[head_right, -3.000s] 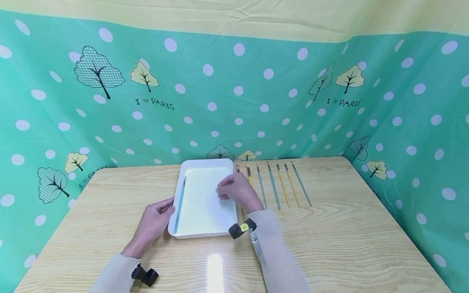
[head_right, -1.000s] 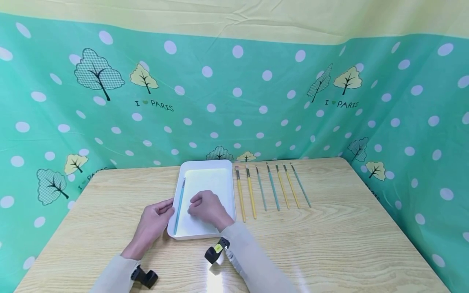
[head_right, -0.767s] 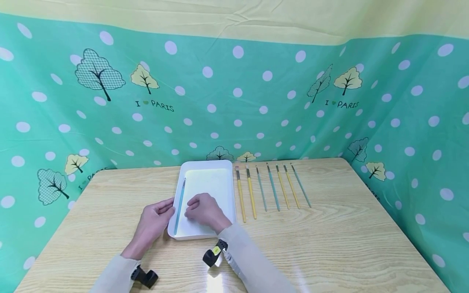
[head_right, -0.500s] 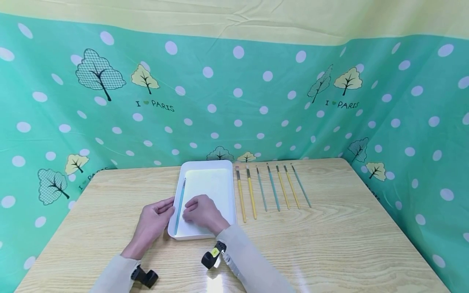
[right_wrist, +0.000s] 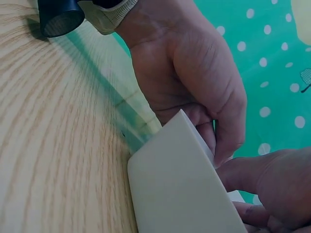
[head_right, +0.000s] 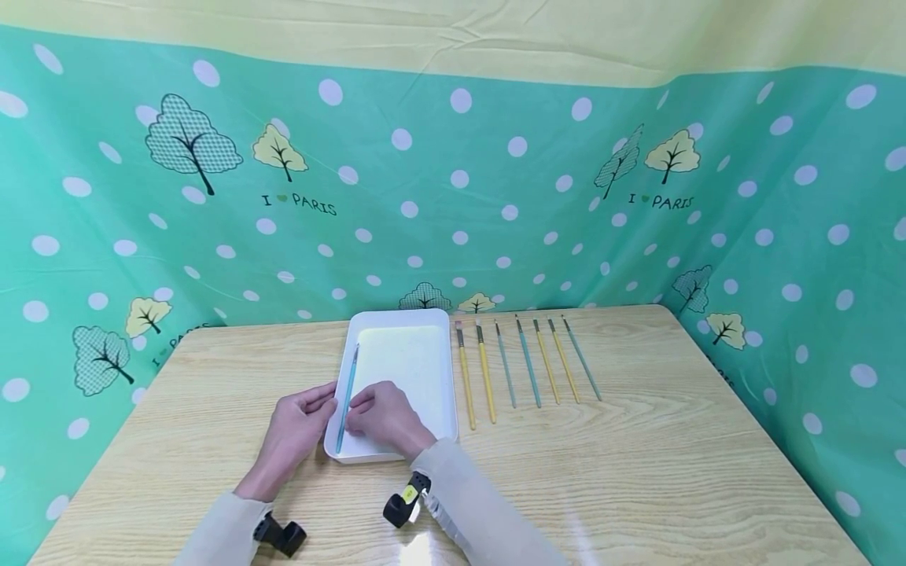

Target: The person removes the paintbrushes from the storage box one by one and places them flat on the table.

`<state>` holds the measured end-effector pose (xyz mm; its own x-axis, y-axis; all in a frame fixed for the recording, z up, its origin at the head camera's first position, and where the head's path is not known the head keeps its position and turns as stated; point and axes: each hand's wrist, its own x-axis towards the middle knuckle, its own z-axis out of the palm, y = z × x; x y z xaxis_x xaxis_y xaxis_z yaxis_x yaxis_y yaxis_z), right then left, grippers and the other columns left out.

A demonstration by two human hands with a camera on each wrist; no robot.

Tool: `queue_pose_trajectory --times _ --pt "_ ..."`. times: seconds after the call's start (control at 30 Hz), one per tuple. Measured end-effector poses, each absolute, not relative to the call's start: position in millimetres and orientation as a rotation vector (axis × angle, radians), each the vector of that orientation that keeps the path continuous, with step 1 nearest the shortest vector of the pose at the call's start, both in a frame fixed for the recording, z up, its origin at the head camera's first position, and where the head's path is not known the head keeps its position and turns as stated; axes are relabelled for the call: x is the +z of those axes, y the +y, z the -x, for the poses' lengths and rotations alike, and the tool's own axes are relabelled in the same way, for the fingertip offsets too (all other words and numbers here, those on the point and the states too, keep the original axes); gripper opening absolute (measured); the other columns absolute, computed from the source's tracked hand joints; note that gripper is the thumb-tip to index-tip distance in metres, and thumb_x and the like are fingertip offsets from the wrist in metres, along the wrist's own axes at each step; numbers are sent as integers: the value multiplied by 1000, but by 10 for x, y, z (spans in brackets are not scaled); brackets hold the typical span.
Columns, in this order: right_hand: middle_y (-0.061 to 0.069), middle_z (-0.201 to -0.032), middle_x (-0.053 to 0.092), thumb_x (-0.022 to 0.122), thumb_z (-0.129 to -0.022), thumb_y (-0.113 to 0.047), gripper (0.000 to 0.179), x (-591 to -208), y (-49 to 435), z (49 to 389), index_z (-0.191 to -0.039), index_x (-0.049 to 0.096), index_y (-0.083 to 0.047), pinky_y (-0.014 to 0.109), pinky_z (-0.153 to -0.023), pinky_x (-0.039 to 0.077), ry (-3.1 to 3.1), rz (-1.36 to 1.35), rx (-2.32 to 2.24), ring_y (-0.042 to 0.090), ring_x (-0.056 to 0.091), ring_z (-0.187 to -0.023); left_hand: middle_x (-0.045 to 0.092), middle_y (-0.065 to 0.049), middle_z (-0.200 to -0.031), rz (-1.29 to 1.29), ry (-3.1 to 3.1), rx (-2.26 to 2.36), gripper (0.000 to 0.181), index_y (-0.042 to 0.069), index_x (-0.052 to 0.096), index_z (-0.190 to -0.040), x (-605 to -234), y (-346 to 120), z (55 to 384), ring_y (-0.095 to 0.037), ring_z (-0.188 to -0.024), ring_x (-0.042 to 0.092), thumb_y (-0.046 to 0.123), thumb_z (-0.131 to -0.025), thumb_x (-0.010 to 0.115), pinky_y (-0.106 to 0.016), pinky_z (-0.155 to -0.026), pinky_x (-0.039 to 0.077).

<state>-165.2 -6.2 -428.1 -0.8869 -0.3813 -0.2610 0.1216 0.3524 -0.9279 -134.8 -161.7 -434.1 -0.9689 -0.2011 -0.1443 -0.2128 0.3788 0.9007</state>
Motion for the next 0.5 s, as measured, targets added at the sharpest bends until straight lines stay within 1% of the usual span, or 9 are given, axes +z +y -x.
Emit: queue_pose_trajectory --times 0.23,0.5 --pt "3 -84 74 73 -89 -5 19 -4286 -82 1645 -106 72 1 22 -69 61 2212 242 -1547 10 70 -75 65 -16 -137 393 2611 1691 41 4 60 -140 -4347 -1618 1349 -30 -130 62 15 -100 56 -41 -108 53" --pt "4 -82 74 73 -90 -5 18 -4293 -84 1636 -107 71 2 24 -68 62 2186 223 -1520 13 72 -74 64 -16 -138 378 2595 1703 42 4 59 -141 -4357 -1620 1340 -31 -130 61 15 -100 55 -40 -108 52"
